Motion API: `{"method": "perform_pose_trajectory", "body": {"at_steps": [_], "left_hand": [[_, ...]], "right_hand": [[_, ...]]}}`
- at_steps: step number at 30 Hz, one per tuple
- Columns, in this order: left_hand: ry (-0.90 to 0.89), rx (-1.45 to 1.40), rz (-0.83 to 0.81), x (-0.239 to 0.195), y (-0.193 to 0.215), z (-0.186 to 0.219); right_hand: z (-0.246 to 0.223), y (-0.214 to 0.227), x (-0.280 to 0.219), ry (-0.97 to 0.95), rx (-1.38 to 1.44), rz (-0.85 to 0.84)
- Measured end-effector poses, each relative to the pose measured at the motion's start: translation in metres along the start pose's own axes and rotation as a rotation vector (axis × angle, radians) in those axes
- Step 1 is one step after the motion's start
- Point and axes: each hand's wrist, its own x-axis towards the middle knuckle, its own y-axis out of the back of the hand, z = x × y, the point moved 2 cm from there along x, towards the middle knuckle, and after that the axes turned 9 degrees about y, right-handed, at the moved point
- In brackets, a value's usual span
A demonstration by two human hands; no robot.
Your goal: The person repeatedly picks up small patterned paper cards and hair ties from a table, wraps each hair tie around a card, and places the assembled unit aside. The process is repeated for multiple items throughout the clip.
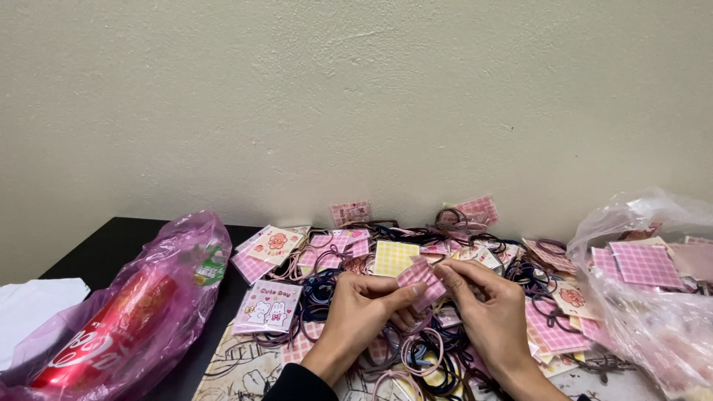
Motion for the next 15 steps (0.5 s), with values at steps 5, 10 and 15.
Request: {"method": "perform_pose_trajectory", "body": {"at_steps": [5,10,15], "left_hand": [[0.005,-0.011,-0.007,-0.001,0.001,0.001],[-0.007,-0.053,-0.018,-0.003,0.004,0.006],[0.141,-0.028,0.179,-0.006,0.004,0.017]], "right_hand": [[0.001,0.002,0.002,-0.07,0.019,0.015],[0.001,0.005,0.008,-0.256,0.177,0.123],[0.026,0.0,0.004,-0.233,0.294,0.004]]}}
